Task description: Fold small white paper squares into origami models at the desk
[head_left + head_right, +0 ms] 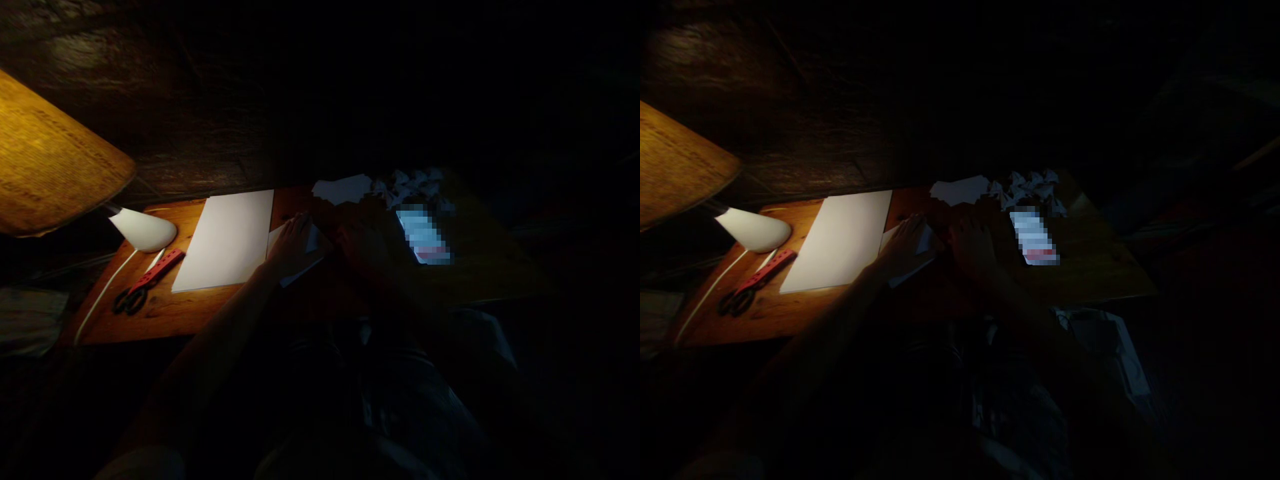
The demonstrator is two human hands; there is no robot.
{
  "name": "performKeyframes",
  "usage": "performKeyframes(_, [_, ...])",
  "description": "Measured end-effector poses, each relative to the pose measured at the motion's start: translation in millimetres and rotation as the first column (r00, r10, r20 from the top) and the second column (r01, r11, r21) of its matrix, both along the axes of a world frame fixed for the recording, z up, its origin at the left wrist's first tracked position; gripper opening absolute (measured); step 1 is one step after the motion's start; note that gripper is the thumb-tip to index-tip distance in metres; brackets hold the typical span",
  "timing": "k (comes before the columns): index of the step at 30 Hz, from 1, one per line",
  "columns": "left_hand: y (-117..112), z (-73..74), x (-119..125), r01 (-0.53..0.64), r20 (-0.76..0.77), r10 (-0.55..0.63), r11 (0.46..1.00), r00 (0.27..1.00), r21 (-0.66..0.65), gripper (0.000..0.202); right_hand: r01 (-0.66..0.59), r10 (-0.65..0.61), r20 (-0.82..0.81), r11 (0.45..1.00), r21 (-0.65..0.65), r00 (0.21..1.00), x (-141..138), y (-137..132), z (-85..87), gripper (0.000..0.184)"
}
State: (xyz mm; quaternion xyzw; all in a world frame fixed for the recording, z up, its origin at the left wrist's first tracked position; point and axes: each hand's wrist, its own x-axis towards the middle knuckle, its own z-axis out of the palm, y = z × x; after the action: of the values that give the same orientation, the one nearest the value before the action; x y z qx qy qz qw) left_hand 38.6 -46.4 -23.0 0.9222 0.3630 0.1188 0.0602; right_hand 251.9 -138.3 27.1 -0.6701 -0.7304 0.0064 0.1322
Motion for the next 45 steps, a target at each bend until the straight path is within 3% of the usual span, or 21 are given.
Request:
performKeyframes(6, [1, -2.8, -1, 0.006, 0.034, -0.006, 1.0, 0.999, 0.002, 0.099, -0.023, 0.025, -0.064, 0.999, 0.034, 0.998, 0, 11, -7.0, 0.029])
performKeyframes(14, [3, -7.4, -2, 0.012, 0.079, -0.012, 1.0, 0.997, 0.003, 0.103, 0.084, -0.077, -0.08, 0.993, 0.085, 0.994, 27, 9, -20.0, 0.027])
performKeyframes(19, [3, -5.6, -2, 0.004, 0.09, -0.003, 1.0, 0.996, -0.009, 0.104, 0.022, -0.012, -0.109, 0.996, 0.088, 0.994, 26, 14, -26.3, 0.028])
performKeyframes(24, [0, -2.9, 1, -0.04, 0.122, 0.039, 0.999, 0.992, 0.007, 0.107, -0.043, 0.05, -0.092, 0.996, 0.074, 0.994, 15, 28, -23.0, 0.028])
performKeyframes(29, [-9, 2.1, 5, -0.197, 0.146, 0.186, 0.979, 0.972, 0.061, 0.104, -0.099, 0.107, -0.094, 0.992, 0.083, 0.99, 12, 45, -19.4, 0.03])
performKeyframes(33, [-15, 5.8, 8, -0.255, 0.098, 0.246, 0.964, 0.964, 0.082, 0.096, -0.108, 0.115, -0.085, 0.99, 0.09, 0.99, 11, 51, -22.2, 0.031])
performKeyframes(45, [-20, 15.6, 8, -0.252, 0.052, 0.249, 0.966, 0.967, 0.064, 0.091, -0.06, 0.068, -0.136, 0.996, 0.068, 0.988, 5, 52, -15.9, 0.032])
